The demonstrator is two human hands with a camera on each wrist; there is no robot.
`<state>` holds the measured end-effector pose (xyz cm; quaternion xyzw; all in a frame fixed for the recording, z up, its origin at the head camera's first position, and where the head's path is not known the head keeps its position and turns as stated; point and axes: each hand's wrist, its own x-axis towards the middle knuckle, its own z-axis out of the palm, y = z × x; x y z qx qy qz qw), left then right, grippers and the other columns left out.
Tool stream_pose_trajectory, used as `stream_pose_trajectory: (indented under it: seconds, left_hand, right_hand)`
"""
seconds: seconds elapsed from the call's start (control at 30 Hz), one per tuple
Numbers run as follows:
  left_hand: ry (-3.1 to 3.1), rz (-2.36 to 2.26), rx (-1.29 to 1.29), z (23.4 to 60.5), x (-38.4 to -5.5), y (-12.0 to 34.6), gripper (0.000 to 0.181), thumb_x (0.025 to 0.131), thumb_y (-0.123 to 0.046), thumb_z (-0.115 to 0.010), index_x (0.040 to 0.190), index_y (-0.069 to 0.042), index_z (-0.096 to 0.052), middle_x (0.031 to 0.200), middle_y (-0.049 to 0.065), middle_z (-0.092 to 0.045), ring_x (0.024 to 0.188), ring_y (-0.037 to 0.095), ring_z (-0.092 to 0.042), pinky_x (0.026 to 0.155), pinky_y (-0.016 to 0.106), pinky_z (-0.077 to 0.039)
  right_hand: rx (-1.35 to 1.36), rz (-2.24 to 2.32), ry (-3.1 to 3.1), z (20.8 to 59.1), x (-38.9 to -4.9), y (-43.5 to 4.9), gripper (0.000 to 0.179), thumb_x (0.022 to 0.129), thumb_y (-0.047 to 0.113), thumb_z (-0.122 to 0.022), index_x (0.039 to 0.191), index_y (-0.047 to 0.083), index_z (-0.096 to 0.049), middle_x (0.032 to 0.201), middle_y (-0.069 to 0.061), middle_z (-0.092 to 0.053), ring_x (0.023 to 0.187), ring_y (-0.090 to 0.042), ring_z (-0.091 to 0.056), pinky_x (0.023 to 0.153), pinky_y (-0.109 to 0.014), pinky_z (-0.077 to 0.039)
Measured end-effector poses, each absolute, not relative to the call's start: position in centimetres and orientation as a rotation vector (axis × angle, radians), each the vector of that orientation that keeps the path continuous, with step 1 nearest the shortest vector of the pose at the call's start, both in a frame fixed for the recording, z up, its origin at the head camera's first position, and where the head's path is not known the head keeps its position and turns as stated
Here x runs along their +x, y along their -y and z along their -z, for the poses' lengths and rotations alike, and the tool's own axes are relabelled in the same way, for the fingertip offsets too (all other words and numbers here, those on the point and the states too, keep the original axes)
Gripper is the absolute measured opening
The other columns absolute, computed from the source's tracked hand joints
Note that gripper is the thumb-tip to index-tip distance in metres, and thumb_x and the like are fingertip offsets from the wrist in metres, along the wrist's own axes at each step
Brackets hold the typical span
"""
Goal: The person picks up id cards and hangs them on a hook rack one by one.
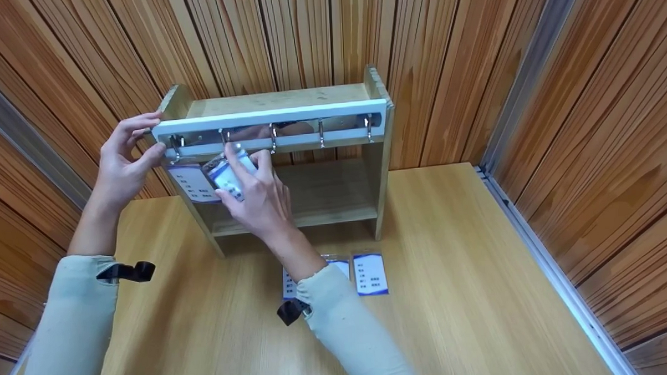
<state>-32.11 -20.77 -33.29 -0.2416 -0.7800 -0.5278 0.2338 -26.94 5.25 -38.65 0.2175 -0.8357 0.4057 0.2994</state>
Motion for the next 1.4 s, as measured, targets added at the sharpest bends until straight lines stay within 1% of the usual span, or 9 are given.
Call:
stream_pose_trajectory:
  seconds: [0.13, 0.4, 0.6, 0.83, 0.93, 1.0, 1.13, 1.27, 1.4]
  left_hand:
    - [2.147, 1.463, -0.663, 33.5, -32.2, 20.8, 0.04, 0.107, -0.003, -0.07, 0.146, -0.004, -0.063, 0.167, 0.008, -0.059, 0.158, 0.023, -0.051, 0.137, 0.055, -0.034]
    - [2.145, 1.463, -0.667, 33.3, -32.3, 20.9, 0.039, 0.108, -0.004, -0.07, 0.146, -0.004, -0.064, 0.167, 0.008, -0.059, 0.157, 0.024, -0.052, 0.136, 0.056, -0.034]
    - [2.143, 1.465, -0.675, 33.3, -32.2, 20.9, 0.038, 0.109, -0.004, -0.069, 0.146, -0.002, -0.063, 0.166, 0.01, -0.06, 0.155, 0.026, -0.053, 0.135, 0.059, -0.034]
    - [2.145, 1.475, -0.665, 33.4, -32.2, 21.0, 0.038, 0.109, -0.005, -0.069, 0.146, -0.002, -0.063, 0.166, 0.009, -0.06, 0.155, 0.024, -0.053, 0.135, 0.059, -0.034]
    - [2.145, 1.47, -0.667, 33.3, -32.2, 20.9, 0.038, 0.109, -0.005, -0.069, 0.147, -0.002, -0.063, 0.166, 0.009, -0.06, 0.155, 0.024, -0.053, 0.135, 0.058, -0.035]
    - [2.143, 1.467, -0.667, 33.3, -32.2, 20.9, 0.038, 0.109, -0.005, -0.069, 0.147, -0.003, -0.063, 0.166, 0.009, -0.06, 0.155, 0.024, -0.053, 0.135, 0.057, -0.035]
    - [2.141, 1.465, -0.672, 33.3, -32.2, 21.0, 0.038, 0.109, -0.004, -0.069, 0.147, -0.003, -0.063, 0.167, 0.009, -0.06, 0.156, 0.025, -0.053, 0.135, 0.057, -0.035]
    - [2.132, 1.466, -0.684, 33.4, -32.3, 21.0, 0.038, 0.109, -0.004, -0.069, 0.147, -0.002, -0.063, 0.167, 0.01, -0.059, 0.156, 0.027, -0.053, 0.135, 0.06, -0.035]
    - [2.133, 1.47, -0.68, 33.4, -32.2, 21.0, 0.039, 0.109, -0.004, -0.069, 0.147, -0.003, -0.063, 0.167, 0.009, -0.059, 0.155, 0.028, -0.054, 0.135, 0.062, -0.034]
  right_hand:
    - [0.57, -1.046, 2.246, 39.2, -27.3, -5.2, 0.078, 0.101, 0.031, -0.086, 0.168, 0.011, -0.052, 0.141, -0.022, -0.051, 0.109, -0.031, -0.07, 0.088, -0.04, -0.067]
    - [0.581, -1.107, 2.214, 39.6, -27.6, -5.0, 0.081, 0.1, 0.029, -0.087, 0.169, 0.011, -0.05, 0.143, -0.022, -0.05, 0.117, -0.032, -0.068, 0.095, -0.041, -0.067]
    - [0.582, -1.177, 2.164, 40.5, -27.7, -4.9, 0.082, 0.099, 0.023, -0.088, 0.17, 0.011, -0.049, 0.142, -0.02, -0.05, 0.121, -0.033, -0.068, 0.1, -0.043, -0.067]
    - [0.603, -1.207, 2.105, 41.1, -27.7, -4.7, 0.08, 0.1, 0.016, -0.086, 0.169, 0.008, -0.047, 0.133, -0.017, -0.054, 0.114, -0.028, -0.065, 0.094, -0.038, -0.064]
    - [0.603, -1.231, 2.096, 41.1, -27.8, -4.7, 0.079, 0.1, 0.016, -0.086, 0.169, 0.009, -0.047, 0.133, -0.017, -0.055, 0.115, -0.028, -0.066, 0.097, -0.039, -0.064]
    - [0.607, -1.243, 2.092, 41.1, -27.7, -4.7, 0.079, 0.1, 0.016, -0.086, 0.168, 0.009, -0.047, 0.134, -0.018, -0.056, 0.115, -0.029, -0.067, 0.096, -0.04, -0.064]
    - [0.617, -1.246, 2.077, 41.0, -27.6, -5.0, 0.078, 0.099, 0.016, -0.087, 0.167, 0.009, -0.049, 0.135, -0.018, -0.055, 0.118, -0.03, -0.067, 0.1, -0.041, -0.063]
    - [0.635, -1.251, 2.046, 41.1, -27.5, -5.3, 0.079, 0.097, 0.016, -0.088, 0.166, 0.007, -0.05, 0.139, -0.019, -0.055, 0.122, -0.031, -0.066, 0.103, -0.041, -0.061]
    - [0.672, -1.254, 2.022, 41.4, -27.3, -5.7, 0.081, 0.096, 0.014, -0.089, 0.166, 0.005, -0.049, 0.144, -0.02, -0.056, 0.13, -0.032, -0.064, 0.113, -0.044, -0.06]
